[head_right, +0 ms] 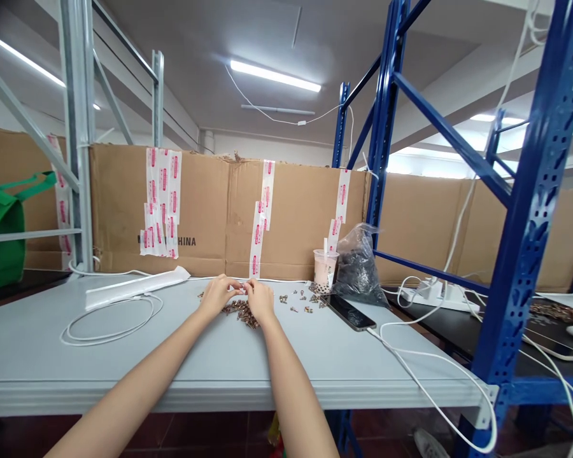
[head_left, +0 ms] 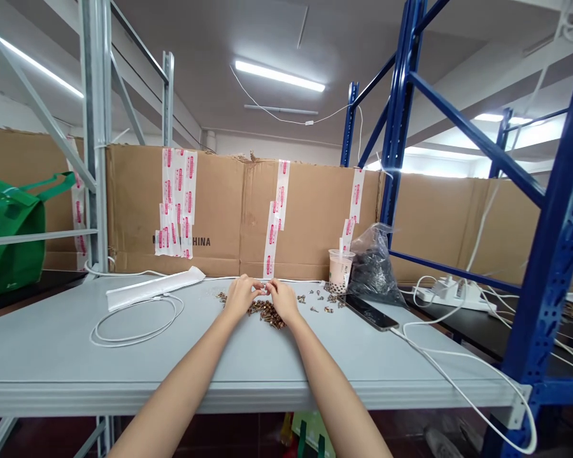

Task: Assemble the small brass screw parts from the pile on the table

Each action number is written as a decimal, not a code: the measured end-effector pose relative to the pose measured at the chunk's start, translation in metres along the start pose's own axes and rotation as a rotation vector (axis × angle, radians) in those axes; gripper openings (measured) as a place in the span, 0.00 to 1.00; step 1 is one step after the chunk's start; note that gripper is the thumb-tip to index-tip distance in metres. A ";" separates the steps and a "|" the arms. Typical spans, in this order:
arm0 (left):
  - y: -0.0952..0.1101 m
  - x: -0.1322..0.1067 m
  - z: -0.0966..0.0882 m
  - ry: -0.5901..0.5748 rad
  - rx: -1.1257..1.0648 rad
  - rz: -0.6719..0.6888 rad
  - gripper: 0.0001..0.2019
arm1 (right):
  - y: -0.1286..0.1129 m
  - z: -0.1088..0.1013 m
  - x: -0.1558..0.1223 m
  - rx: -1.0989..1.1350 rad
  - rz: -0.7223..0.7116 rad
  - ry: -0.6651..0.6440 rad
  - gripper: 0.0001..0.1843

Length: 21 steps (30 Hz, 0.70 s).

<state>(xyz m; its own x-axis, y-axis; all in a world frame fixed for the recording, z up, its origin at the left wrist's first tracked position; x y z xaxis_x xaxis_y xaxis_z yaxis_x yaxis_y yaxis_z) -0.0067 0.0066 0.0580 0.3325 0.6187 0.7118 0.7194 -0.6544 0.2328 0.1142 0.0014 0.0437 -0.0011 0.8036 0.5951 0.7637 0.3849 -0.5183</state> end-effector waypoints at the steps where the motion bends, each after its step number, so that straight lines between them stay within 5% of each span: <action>1: 0.000 0.000 -0.002 0.008 0.011 -0.011 0.08 | 0.000 -0.001 0.000 -0.016 0.004 0.000 0.14; 11: 0.006 0.002 -0.002 -0.002 -0.095 0.121 0.06 | 0.002 0.006 0.000 0.018 0.001 -0.086 0.16; 21: -0.003 0.007 0.007 -0.031 -0.466 -0.072 0.06 | 0.013 0.013 0.006 0.222 0.007 -0.070 0.25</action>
<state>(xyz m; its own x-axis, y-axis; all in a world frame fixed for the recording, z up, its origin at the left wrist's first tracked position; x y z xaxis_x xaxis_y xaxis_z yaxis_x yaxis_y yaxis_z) -0.0017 0.0156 0.0572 0.3149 0.6777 0.6645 0.3934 -0.7304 0.5584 0.1157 0.0175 0.0323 -0.0473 0.8333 0.5508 0.6031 0.4633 -0.6493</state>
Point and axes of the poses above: each hand's wrist, its own x-axis towards the middle knuckle, its own z-axis out of the palm, y = z × x, the point moved 6 cm from there along x, towards the middle knuckle, and after that the axes turned 3 degrees about z, right-handed, at the moved point
